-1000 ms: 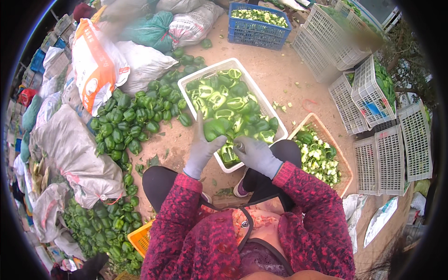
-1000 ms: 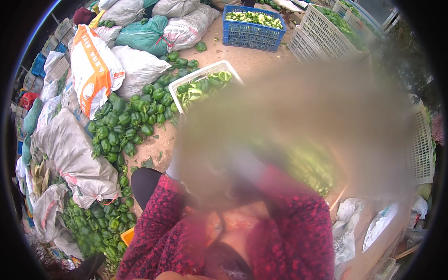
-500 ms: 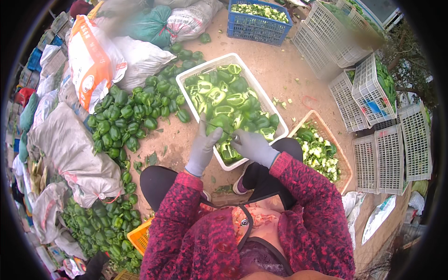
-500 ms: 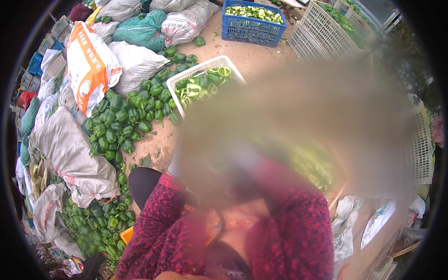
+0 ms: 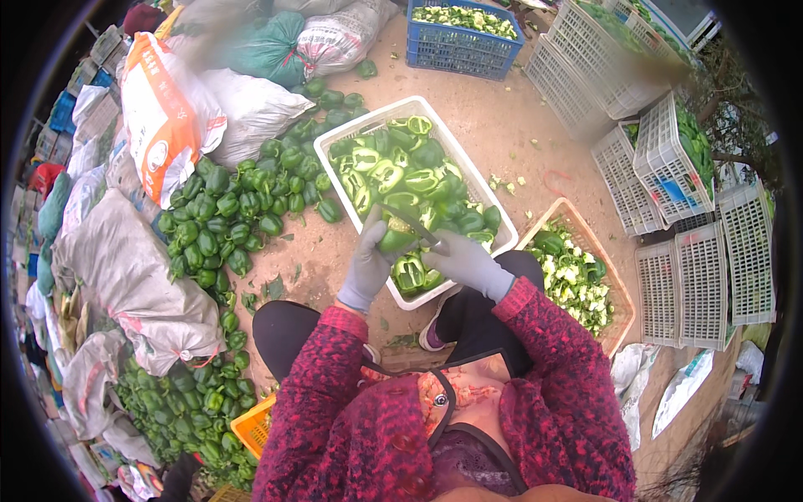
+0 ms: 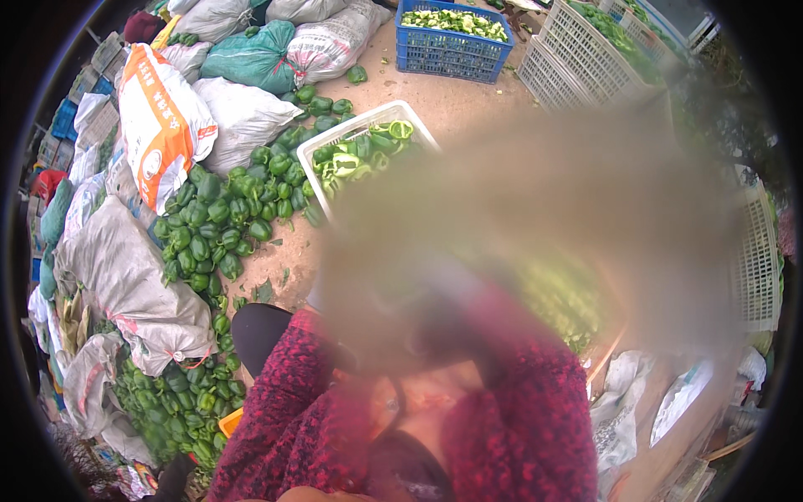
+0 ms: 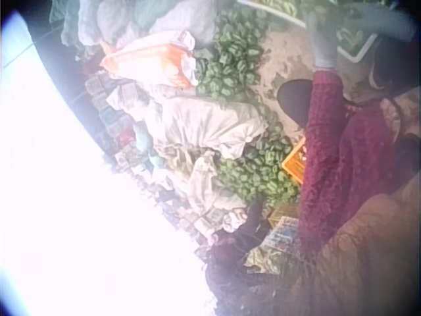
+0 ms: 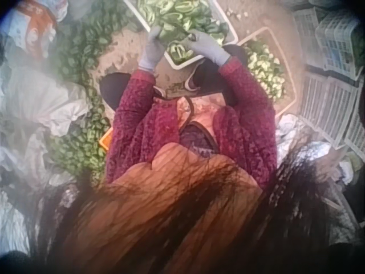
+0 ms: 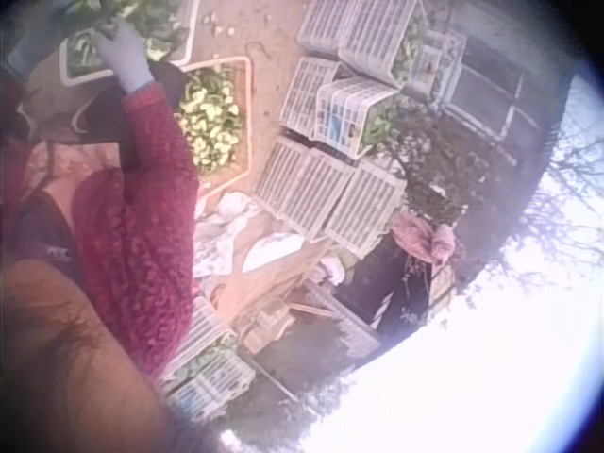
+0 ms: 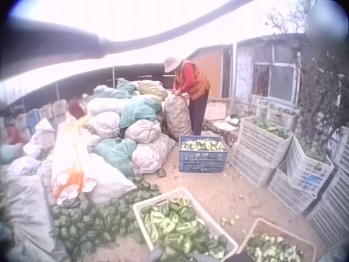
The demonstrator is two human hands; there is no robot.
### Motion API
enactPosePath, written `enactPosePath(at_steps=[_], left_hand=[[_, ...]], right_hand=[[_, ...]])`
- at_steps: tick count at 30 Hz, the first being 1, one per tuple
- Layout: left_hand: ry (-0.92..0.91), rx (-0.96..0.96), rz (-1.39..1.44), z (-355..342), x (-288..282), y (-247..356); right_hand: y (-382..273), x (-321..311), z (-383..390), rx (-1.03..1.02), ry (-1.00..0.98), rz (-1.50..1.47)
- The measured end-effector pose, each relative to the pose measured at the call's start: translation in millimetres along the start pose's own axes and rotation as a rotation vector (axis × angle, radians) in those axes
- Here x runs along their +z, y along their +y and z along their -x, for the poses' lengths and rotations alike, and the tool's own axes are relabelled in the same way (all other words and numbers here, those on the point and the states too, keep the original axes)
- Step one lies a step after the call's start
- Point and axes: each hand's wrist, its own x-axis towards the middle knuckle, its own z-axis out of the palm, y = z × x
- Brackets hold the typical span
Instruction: The person sits on the ground and repeatedly picks green bell peppers from a pile, removes the stems and seeds by hand, and places the cleaned peppers into a white basket. Waste is discarded into a separate container.
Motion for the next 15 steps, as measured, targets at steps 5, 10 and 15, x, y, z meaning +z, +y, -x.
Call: enactPosePath(at_steps=[5, 10, 15], left_hand=[[0.081, -0.053, -0.29, -0.8, -10.2, -5.0], [-0.048, -0.043, -0.2, -2.0, -4.2, -6.4], [-0.1, 0.026, 0.128, -24.3, 3.8, -20.1]], right_hand=[[-18.1, -20.5, 4.6, -0.018, 0.207, 0.09], [-25.3, -39.6, -38.7, 0.092, -0.076, -0.195], [-36.4, -45.5, -90.9, 0.472, 0.199, -0.965]])
